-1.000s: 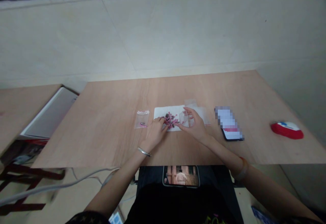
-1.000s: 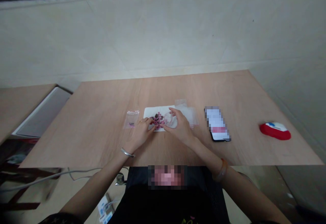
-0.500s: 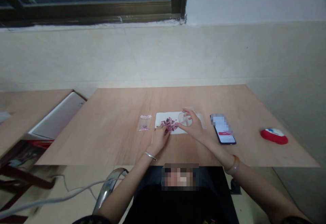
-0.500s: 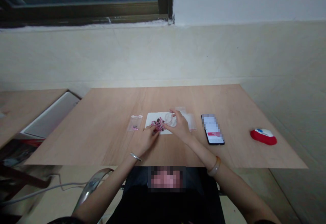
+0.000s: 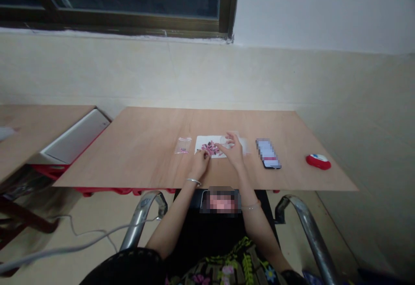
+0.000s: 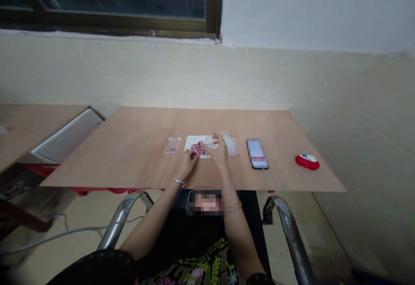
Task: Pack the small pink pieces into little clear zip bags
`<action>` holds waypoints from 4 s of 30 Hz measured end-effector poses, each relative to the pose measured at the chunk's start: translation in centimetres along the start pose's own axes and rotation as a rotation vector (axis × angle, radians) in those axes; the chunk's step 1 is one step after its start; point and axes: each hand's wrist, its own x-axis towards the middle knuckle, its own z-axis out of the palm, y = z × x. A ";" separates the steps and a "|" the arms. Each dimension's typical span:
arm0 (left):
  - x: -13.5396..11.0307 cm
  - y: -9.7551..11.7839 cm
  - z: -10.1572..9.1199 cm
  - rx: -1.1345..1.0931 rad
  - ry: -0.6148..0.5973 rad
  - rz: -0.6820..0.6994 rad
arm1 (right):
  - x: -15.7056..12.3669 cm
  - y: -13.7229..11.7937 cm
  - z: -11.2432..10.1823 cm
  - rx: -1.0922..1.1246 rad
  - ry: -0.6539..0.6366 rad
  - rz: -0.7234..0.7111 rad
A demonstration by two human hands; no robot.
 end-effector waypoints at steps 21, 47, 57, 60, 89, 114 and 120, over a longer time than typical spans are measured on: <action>1.0 11.4 -6.3 -0.073 0.015 0.163 | -2.0 0.6 1.8 -0.076 0.049 -0.104; 3.3 10.0 -4.8 -0.134 -0.093 -0.038 | -2.8 1.1 1.3 -0.035 -0.004 -0.085; 3.5 10.7 -5.5 -0.369 -0.198 0.009 | -2.8 2.6 1.8 -0.076 0.096 -0.106; 3.9 10.4 -5.8 -0.448 -0.177 0.020 | -2.7 2.8 1.6 -0.075 0.144 -0.075; 2.4 -0.5 -3.2 0.442 0.034 -0.147 | -2.1 1.8 -0.4 -0.017 0.292 0.036; 2.5 8.3 -5.6 -0.197 0.221 0.133 | -2.8 2.5 1.5 -0.065 0.204 -0.086; 2.0 10.9 -6.3 -0.206 0.104 0.201 | -3.0 1.9 1.8 -0.095 0.152 -0.130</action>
